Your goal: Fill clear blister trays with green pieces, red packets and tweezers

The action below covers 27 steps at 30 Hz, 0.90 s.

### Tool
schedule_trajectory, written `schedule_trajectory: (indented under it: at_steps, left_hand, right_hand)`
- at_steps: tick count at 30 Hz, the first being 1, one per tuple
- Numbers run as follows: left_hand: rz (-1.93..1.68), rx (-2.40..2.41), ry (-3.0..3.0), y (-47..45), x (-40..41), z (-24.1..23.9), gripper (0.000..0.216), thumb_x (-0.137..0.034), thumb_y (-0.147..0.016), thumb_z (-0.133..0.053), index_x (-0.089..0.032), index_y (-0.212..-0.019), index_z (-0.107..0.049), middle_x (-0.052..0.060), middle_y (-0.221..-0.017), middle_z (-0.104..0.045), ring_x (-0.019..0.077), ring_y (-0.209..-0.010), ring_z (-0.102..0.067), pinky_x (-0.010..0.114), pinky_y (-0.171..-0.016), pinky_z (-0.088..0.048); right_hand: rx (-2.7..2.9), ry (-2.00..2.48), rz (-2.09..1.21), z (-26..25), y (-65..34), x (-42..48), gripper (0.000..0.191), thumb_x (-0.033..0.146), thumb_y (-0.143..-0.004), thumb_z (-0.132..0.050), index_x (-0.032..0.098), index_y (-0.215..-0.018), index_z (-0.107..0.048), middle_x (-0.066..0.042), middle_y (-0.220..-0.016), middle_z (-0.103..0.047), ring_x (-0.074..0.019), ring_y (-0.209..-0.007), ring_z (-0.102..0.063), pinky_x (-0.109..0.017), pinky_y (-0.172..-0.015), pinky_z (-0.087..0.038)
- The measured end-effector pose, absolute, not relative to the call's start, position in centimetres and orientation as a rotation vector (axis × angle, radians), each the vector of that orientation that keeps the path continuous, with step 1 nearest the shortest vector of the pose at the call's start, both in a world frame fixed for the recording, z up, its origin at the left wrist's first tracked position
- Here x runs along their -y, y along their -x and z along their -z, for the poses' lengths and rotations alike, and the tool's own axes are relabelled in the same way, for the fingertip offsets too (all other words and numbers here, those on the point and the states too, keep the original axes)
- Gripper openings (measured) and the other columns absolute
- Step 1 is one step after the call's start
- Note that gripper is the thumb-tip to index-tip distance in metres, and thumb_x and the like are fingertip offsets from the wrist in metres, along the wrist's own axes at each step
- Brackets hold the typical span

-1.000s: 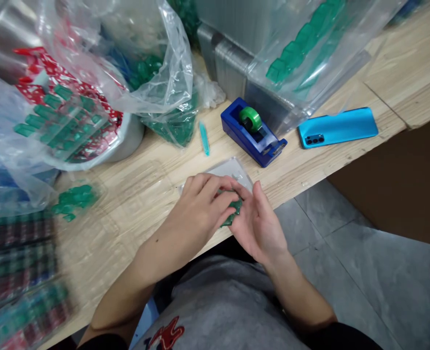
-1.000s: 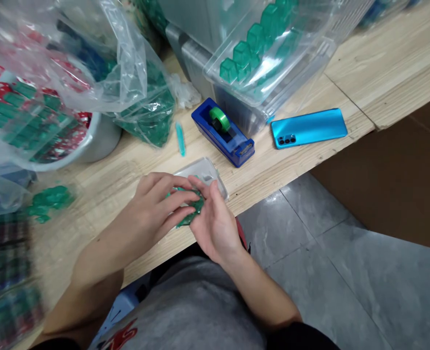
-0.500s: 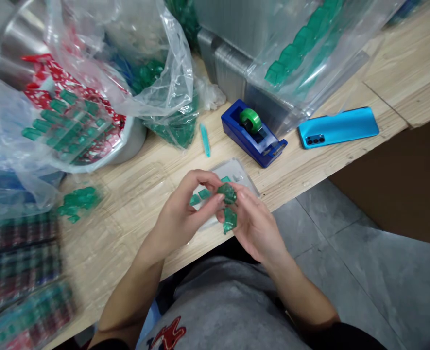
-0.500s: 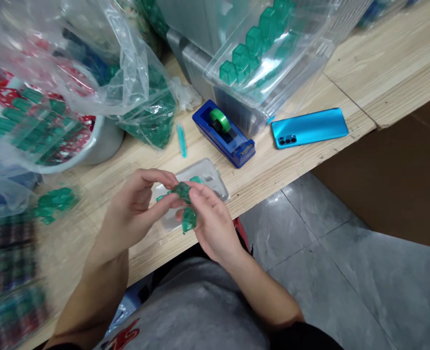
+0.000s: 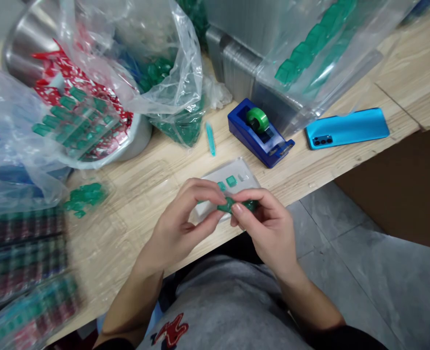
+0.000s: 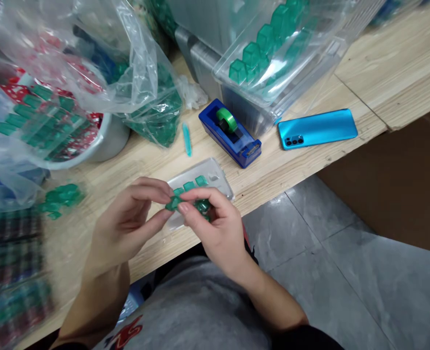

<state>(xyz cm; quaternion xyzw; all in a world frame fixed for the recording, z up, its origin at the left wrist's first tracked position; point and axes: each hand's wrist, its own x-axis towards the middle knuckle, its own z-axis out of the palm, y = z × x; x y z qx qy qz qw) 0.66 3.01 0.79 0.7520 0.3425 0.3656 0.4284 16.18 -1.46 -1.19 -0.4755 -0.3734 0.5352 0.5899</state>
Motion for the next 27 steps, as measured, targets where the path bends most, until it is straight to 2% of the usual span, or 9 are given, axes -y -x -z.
schedule_trajectory:
  at_steps: [5,8,11,16,20,23,27]
  left_hand:
    - [-0.888,-0.895,-2.011,-0.2,-2.4,-0.5,0.029,-0.004,-0.082,-0.061,-0.024,-0.104,-0.059,0.003,-0.096,-0.062,0.0173,-0.094,-0.058,0.033,-0.082,-0.049]
    - [-0.9,-0.908,-1.943,-0.5,-2.2,0.0,0.026,-0.005,-0.082,-0.058,-0.024,-0.1,-0.056,0.003,-0.093,-0.058,0.0179,-0.093,-0.059,0.034,-0.081,-0.05]
    - [-0.901,-0.914,-1.872,-1.0,-2.0,0.4,0.024,-0.005,-0.083,-0.055,-0.024,-0.097,-0.053,0.003,-0.092,-0.056,0.0183,-0.093,-0.057,0.036,-0.082,-0.051]
    - [-0.938,-0.876,-1.741,-1.3,-1.9,0.0,0.022,-0.003,-0.083,-0.054,-0.023,-0.093,-0.051,0.002,-0.09,-0.054,0.0176,-0.094,-0.059,0.037,-0.085,-0.052]
    - [-1.074,-0.838,-1.461,-0.6,-2.2,-0.3,0.014,-0.012,-0.087,-0.06,-0.023,-0.092,-0.055,0.001,-0.086,-0.056,0.0146,-0.083,-0.06,0.034,-0.078,-0.057]
    - [-1.061,-0.845,-1.296,-0.2,-2.3,-0.3,0.012,-0.019,-0.086,-0.067,-0.024,-0.091,-0.057,0.0,-0.088,-0.058,0.0125,-0.079,-0.059,0.029,-0.074,-0.057]
    - [-1.005,-0.849,-1.225,-0.4,-2.2,-0.5,0.015,-0.027,-0.085,-0.07,-0.024,-0.091,-0.057,0.0,-0.088,-0.06,0.0126,-0.079,-0.062,0.026,-0.071,-0.056]
  right_hand:
    - [1.388,1.301,-0.705,1.5,-16.3,1.5,0.015,0.008,-0.089,-0.055,0.023,-0.091,-0.06,0.001,-0.082,-0.068,-0.0106,-0.072,-0.063,-0.024,-0.065,-0.051]
    - [1.515,1.333,-0.451,1.9,-15.9,1.3,0.02,0.004,-0.089,-0.049,0.023,-0.09,-0.055,0.001,-0.076,-0.063,-0.012,-0.072,-0.062,-0.024,-0.064,-0.051]
    - [1.538,1.343,-0.338,2.4,-15.6,1.0,0.023,0.002,-0.088,-0.047,0.025,-0.091,-0.052,0.001,-0.074,-0.061,-0.0133,-0.071,-0.061,-0.026,-0.063,-0.051]
    - [1.406,1.423,-0.33,3.1,-16.9,0.8,0.022,0.004,-0.086,-0.05,0.025,-0.09,-0.056,0.001,-0.077,-0.061,-0.0134,-0.072,-0.061,-0.027,-0.065,-0.051]
    - [1.065,1.548,-0.487,3.1,-18.6,0.9,0.013,0.011,-0.086,-0.058,0.024,-0.09,-0.061,0.002,-0.078,-0.064,-0.0124,-0.067,-0.061,-0.028,-0.061,-0.049]
    - [1.071,1.375,-0.715,2.4,-18.5,1.3,0.017,0.011,-0.089,-0.056,0.024,-0.096,-0.064,0.003,-0.081,-0.066,-0.0106,-0.065,-0.061,-0.027,-0.06,-0.05]
    - [1.276,1.124,-0.906,0.8,-17.5,1.6,0.029,0.01,-0.093,-0.052,0.028,-0.11,-0.066,0.001,-0.094,-0.07,-0.012,-0.077,-0.066,-0.028,-0.068,-0.055]
